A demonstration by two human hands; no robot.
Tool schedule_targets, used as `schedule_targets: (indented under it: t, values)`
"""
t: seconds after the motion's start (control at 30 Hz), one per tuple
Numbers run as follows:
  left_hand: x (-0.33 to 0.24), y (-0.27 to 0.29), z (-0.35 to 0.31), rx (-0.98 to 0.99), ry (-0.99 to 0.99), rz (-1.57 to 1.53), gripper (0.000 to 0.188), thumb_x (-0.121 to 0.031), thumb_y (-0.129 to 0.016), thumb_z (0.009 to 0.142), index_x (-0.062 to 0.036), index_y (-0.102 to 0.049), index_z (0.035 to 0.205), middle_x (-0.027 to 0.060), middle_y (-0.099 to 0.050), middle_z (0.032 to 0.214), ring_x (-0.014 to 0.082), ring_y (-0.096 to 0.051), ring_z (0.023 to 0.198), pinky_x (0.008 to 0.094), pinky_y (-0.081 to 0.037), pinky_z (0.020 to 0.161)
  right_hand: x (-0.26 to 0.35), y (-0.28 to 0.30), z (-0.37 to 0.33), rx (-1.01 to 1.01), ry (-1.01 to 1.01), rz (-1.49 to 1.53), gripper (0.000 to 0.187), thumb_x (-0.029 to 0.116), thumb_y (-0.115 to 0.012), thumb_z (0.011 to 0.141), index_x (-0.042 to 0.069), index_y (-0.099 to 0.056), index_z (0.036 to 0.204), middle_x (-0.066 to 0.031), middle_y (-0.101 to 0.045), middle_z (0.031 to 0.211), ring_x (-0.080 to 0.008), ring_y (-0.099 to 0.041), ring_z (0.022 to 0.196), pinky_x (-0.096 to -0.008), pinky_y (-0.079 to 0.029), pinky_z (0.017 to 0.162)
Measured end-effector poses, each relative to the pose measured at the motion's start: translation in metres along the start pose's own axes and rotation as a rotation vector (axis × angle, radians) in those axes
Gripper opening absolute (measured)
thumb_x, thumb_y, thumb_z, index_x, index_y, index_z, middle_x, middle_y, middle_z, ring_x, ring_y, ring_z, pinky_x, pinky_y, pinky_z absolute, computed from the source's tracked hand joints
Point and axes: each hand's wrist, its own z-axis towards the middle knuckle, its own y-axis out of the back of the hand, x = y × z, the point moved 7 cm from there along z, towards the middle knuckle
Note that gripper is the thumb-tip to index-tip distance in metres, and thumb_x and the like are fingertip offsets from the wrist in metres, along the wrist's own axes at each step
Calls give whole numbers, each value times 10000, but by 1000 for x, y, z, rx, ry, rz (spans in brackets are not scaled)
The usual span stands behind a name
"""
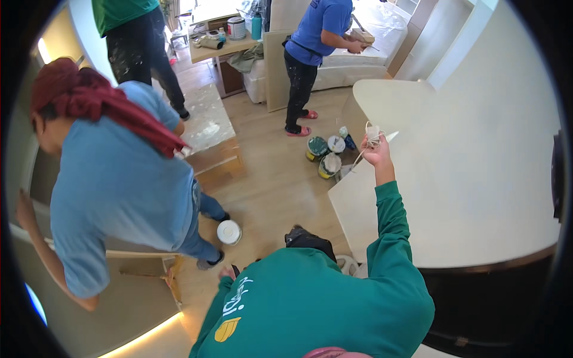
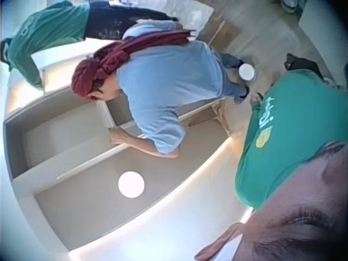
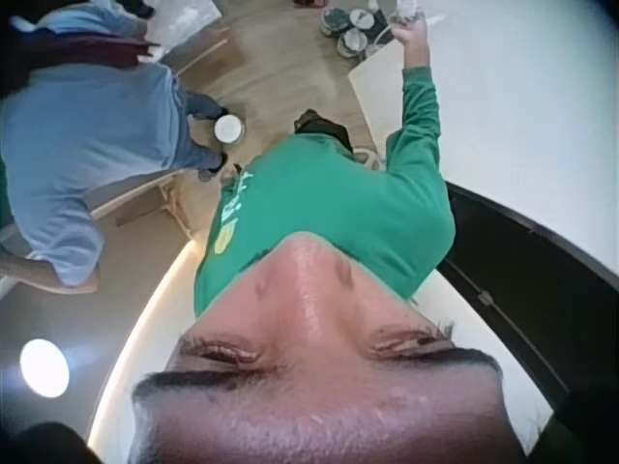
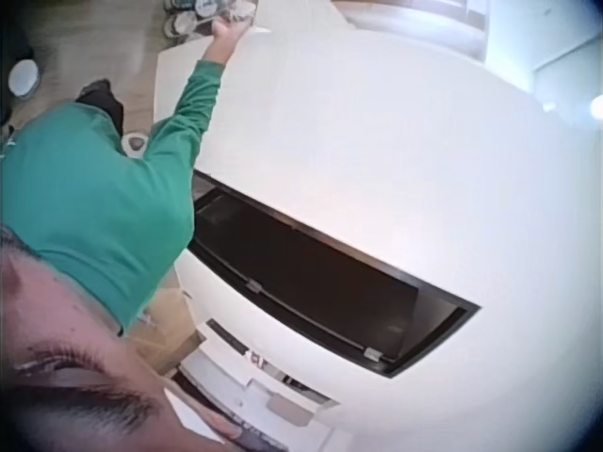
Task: The person takes an item and a cord from an upper cabinet, carries a door panel to a workspace, and applies adhesive tape to its hinge.
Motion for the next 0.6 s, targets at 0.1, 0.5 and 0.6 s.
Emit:
schedule_targets:
  t: [0.1, 0.5, 0.6]
  values:
    - [-110, -63, 65, -1, -171, -154, 435, -483, -544, 962, -69, -610, 1083, 180, -683, 1034, 287, -654, 927, 406, -524, 697, 58, -13, 110, -53, 82, -143, 427, 469, -489, 988, 84, -569, 1156, -95, -598, 940, -218, -576, 781, -319, -490, 640]
    - [-165, -263, 54, -208, -131, 673, 350, -355, -588, 943, -34, -656, 1064, 150, -696, 954, 276, -685, 768, 397, -558, 628, 266, 87, 449, -290, 420, -509, 321, 407, -574, 942, 132, -558, 1106, -40, -573, 1023, -192, -572, 829, -301, -484, 577]
    - [-137, -301, 47, -100, -192, 1043, 374, -372, -580, 938, -29, -666, 1062, 161, -696, 976, 285, -689, 782, 394, -558, 658, 299, 110, 483, -386, 597, -696, 405, 323, -638, 904, 12, -523, 1136, -107, -600, 947, -244, -598, 724, -327, -496, 544]
